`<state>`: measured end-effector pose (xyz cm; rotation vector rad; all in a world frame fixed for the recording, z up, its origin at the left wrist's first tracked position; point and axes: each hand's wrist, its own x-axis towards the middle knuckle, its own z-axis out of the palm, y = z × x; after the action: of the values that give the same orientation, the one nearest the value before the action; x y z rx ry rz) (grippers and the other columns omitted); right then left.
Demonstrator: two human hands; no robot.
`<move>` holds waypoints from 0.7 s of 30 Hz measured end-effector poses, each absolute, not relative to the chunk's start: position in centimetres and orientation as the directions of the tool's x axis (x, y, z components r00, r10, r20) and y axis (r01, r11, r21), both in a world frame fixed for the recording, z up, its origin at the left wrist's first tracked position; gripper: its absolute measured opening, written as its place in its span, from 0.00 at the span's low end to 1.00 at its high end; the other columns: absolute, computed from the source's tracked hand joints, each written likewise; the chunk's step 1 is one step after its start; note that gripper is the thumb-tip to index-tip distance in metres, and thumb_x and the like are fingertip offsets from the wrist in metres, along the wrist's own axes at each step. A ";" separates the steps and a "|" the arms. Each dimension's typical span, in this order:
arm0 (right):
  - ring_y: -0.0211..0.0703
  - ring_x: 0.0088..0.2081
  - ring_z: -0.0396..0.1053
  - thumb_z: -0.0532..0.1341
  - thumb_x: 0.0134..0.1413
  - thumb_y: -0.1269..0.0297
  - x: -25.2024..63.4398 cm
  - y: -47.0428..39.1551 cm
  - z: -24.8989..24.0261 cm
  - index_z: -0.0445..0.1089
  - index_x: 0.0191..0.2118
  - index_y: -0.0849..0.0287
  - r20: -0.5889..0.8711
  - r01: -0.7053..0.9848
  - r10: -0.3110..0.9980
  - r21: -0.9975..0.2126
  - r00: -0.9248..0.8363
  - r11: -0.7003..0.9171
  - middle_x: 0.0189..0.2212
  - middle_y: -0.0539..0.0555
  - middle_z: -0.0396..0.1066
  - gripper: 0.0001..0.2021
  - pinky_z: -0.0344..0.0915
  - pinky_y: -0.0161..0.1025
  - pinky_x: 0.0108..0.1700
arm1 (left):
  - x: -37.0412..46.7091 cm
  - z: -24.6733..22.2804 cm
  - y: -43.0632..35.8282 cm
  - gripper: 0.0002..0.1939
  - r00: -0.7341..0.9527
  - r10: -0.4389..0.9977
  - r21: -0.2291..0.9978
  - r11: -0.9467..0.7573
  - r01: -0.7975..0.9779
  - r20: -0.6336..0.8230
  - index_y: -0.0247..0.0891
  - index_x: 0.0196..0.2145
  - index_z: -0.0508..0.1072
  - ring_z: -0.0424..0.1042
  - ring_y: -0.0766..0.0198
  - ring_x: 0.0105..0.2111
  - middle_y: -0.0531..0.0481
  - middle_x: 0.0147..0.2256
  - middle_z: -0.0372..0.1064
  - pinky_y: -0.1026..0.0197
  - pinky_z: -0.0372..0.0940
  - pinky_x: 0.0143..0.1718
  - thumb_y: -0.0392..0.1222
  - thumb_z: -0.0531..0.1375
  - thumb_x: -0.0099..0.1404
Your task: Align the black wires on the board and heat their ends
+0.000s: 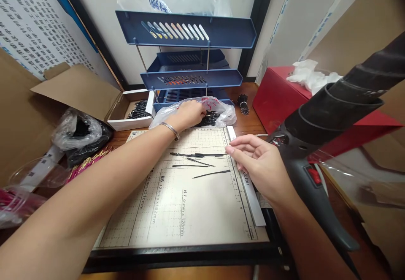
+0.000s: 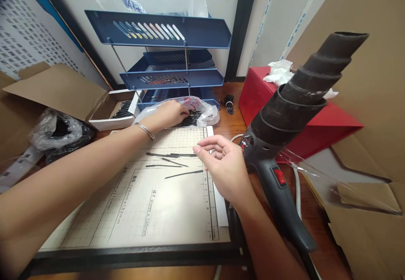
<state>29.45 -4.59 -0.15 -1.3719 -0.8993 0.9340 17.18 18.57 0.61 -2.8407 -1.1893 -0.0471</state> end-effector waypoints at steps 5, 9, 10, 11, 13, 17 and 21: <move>0.32 0.24 0.64 0.79 0.43 0.56 29.1 -4.7 0.3 0.77 0.35 0.62 -0.032 -0.025 0.924 -0.999 0.382 -0.025 0.26 0.50 0.73 0.19 0.60 0.30 0.25 | 16.5 0.7 18.2 0.19 0.727 0.681 -0.040 -0.726 0.686 0.090 0.42 0.53 0.86 0.80 0.50 0.49 0.41 0.48 0.83 0.55 0.67 0.50 0.43 0.56 0.77; 0.34 0.24 0.65 0.79 0.43 0.58 29.0 -4.9 0.5 0.77 0.35 0.61 -0.036 -0.022 0.933 -0.999 0.357 -0.030 0.25 0.49 0.72 0.17 0.59 0.32 0.25 | 16.7 0.6 18.0 0.19 0.756 0.646 -0.029 -0.758 0.652 0.102 0.42 0.51 0.87 0.80 0.50 0.49 0.41 0.49 0.84 0.55 0.67 0.50 0.42 0.56 0.77; 0.34 0.24 0.64 0.79 0.43 0.58 29.0 -4.9 0.4 0.77 0.35 0.61 -0.035 -0.022 0.935 -0.999 0.352 -0.030 0.25 0.49 0.71 0.17 0.59 0.32 0.25 | 16.9 0.5 18.0 0.18 0.759 0.643 -0.024 -0.761 0.648 0.101 0.42 0.51 0.87 0.80 0.51 0.49 0.41 0.49 0.84 0.55 0.67 0.50 0.41 0.56 0.77; 0.34 0.24 0.64 0.79 0.44 0.58 29.1 -4.8 0.3 0.77 0.35 0.60 -0.036 -0.022 0.937 -0.999 0.348 -0.030 0.25 0.49 0.71 0.17 0.59 0.32 0.25 | 17.0 0.4 18.0 0.18 0.760 0.642 -0.018 -0.763 0.647 0.102 0.42 0.51 0.87 0.80 0.50 0.49 0.41 0.50 0.84 0.55 0.67 0.49 0.40 0.56 0.76; 0.33 0.24 0.64 0.79 0.44 0.58 29.3 -4.7 0.2 0.77 0.35 0.60 -0.031 -0.017 0.938 -0.999 0.345 -0.027 0.25 0.49 0.71 0.16 0.59 0.31 0.25 | 17.2 0.3 18.0 0.18 0.760 0.641 -0.004 -0.764 0.645 0.109 0.41 0.54 0.85 0.80 0.49 0.50 0.40 0.51 0.83 0.55 0.68 0.50 0.39 0.57 0.76; 0.35 0.28 0.68 0.78 0.49 0.60 29.4 -5.1 0.9 0.80 0.36 0.58 0.029 0.025 0.960 -0.999 0.279 0.023 0.29 0.51 0.75 0.12 0.64 0.31 0.29 | 15.8 0.7 17.3 0.18 0.768 0.611 0.105 -0.791 0.603 0.191 0.40 0.57 0.83 0.80 0.49 0.53 0.41 0.55 0.82 0.53 0.69 0.54 0.42 0.59 0.75; 0.39 0.31 0.74 0.73 0.59 0.53 28.0 -8.7 2.7 0.83 0.39 0.51 0.106 -0.142 0.989 -0.986 -0.102 0.091 0.31 0.52 0.79 0.09 0.73 0.36 0.35 | 12.1 1.5 15.0 0.14 0.772 0.577 0.276 -0.813 0.513 0.265 0.38 0.49 0.85 0.81 0.52 0.49 0.42 0.49 0.84 0.53 0.69 0.54 0.43 0.62 0.73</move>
<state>28.02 -8.66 2.74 -0.9815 -1.2298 1.2763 12.12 15.05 1.54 -3.1337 -0.9732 -0.5718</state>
